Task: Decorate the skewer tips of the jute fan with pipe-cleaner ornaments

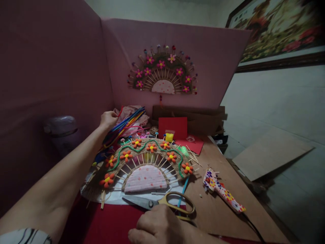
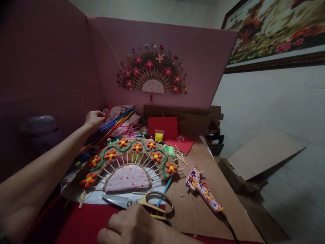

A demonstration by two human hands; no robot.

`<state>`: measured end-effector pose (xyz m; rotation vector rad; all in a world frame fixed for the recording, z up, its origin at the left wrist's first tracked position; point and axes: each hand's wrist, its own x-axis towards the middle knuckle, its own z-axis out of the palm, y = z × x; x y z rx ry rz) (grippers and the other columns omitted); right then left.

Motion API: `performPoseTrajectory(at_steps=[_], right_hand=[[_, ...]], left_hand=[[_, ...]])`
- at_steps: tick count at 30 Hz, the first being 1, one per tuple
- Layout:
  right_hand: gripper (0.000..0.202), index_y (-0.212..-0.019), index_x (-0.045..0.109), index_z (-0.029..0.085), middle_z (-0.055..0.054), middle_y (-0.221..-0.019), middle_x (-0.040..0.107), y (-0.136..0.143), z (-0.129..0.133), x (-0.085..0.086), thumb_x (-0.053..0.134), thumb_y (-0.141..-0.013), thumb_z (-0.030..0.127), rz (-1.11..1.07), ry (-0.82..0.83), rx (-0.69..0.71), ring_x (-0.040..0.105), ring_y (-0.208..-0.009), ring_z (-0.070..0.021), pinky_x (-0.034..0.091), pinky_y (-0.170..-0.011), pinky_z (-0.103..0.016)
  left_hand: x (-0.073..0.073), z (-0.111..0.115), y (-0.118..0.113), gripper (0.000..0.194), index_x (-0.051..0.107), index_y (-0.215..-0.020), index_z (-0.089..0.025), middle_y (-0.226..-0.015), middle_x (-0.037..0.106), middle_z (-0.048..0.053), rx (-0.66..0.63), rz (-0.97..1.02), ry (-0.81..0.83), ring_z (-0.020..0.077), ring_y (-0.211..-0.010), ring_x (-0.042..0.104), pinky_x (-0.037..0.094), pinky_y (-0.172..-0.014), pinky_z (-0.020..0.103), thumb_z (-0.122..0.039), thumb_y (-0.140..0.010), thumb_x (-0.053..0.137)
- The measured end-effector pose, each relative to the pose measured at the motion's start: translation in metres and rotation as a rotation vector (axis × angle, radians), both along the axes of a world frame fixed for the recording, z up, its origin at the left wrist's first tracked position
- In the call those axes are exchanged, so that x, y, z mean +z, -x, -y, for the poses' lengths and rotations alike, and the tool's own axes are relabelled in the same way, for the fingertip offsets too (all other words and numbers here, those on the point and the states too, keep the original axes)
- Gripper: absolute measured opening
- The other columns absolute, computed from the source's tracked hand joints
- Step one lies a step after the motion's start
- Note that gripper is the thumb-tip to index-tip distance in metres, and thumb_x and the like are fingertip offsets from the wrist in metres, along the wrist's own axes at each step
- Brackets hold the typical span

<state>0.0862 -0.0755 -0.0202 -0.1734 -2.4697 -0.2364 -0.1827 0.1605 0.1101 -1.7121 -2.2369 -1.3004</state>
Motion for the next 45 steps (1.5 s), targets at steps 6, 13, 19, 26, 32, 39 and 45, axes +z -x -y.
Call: performPoseTrajectory(at_steps=[6, 13, 19, 26, 32, 39, 45], right_hand=[[0.016, -0.077, 0.055, 0.017, 0.005, -0.052, 0.041, 0.003, 0.000, 0.005, 0.041, -0.086, 0.015, -0.087, -0.002, 0.012, 0.036, -0.045, -0.0090, 0.019, -0.037, -0.025], [0.018, -0.092, 0.058, 0.016, 0.001, -0.060, 0.055, 0.000, 0.002, 0.009, 0.042, -0.084, 0.018, -0.221, 0.146, 0.035, 0.046, -0.049, -0.0096, 0.026, -0.039, -0.022], [0.016, -0.096, 0.059, 0.014, -0.004, -0.073, 0.064, -0.013, 0.009, 0.034, 0.046, -0.088, 0.018, -0.537, 0.427, -0.060, 0.058, -0.066, -0.0121, 0.043, -0.061, -0.024], [0.017, -0.100, 0.059, 0.017, -0.005, -0.091, 0.060, -0.026, -0.028, 0.044, 0.050, -0.088, 0.026, -0.919, 0.683, -0.406, 0.056, -0.083, -0.0159, 0.045, -0.072, -0.028], [0.021, -0.081, 0.059, 0.018, -0.001, -0.073, 0.056, -0.023, -0.045, 0.038, 0.053, -0.085, 0.037, -0.890, 0.984, -0.310, 0.051, -0.067, -0.0136, 0.043, -0.060, -0.025], [0.023, -0.074, 0.053, 0.018, 0.007, -0.054, 0.046, -0.023, -0.046, 0.033, 0.062, -0.078, 0.039, -0.999, 1.255, -0.202, 0.038, -0.043, -0.0061, 0.031, -0.041, -0.019], [0.026, -0.074, 0.051, 0.019, 0.006, -0.055, 0.051, -0.023, -0.048, 0.043, 0.066, -0.074, 0.039, -1.181, 1.302, -0.141, 0.042, -0.039, -0.0057, 0.029, -0.033, -0.016]], left_hand=[[0.016, 0.010, -0.016, 0.017, 0.065, -0.081, -0.017, -0.078, 0.068, 0.003, -0.020, 0.110, -0.224, 0.0164, -0.075, 0.062, 0.045, -0.065, 0.021, -0.020, -0.068, 0.056], [0.046, 0.040, -0.061, 0.011, 0.048, -0.074, -0.016, -0.057, 0.051, -0.004, -0.415, 0.993, -0.318, 0.0056, -0.042, 0.042, 0.034, -0.044, 0.018, -0.009, -0.070, 0.055], [0.036, 0.083, -0.109, 0.012, 0.048, -0.069, -0.014, -0.056, 0.051, -0.003, -0.647, 1.149, -0.115, 0.0040, -0.041, 0.043, 0.035, -0.042, 0.017, -0.005, -0.069, 0.056], [-0.006, 0.141, -0.166, 0.016, 0.051, -0.068, -0.014, -0.058, 0.058, 0.000, -0.869, 1.298, 0.127, 0.0066, -0.040, 0.050, 0.036, -0.038, 0.017, -0.016, -0.066, 0.066], [-0.037, 0.168, -0.184, 0.027, 0.053, -0.070, -0.013, -0.060, 0.060, -0.001, -0.930, 1.315, 0.055, 0.0068, -0.046, 0.053, 0.040, -0.045, 0.017, -0.026, -0.061, 0.074], [-0.054, 0.167, -0.170, 0.026, 0.054, -0.070, -0.014, -0.059, 0.059, -0.002, -0.771, 1.177, -0.141, 0.0063, -0.047, 0.050, 0.036, -0.044, 0.017, -0.036, -0.070, 0.067], [-0.070, 0.179, -0.167, 0.022, 0.058, -0.071, -0.013, -0.058, 0.057, -0.001, -0.801, 0.901, -0.063, 0.0066, -0.049, 0.045, 0.032, -0.042, 0.017, -0.034, -0.074, 0.064]])
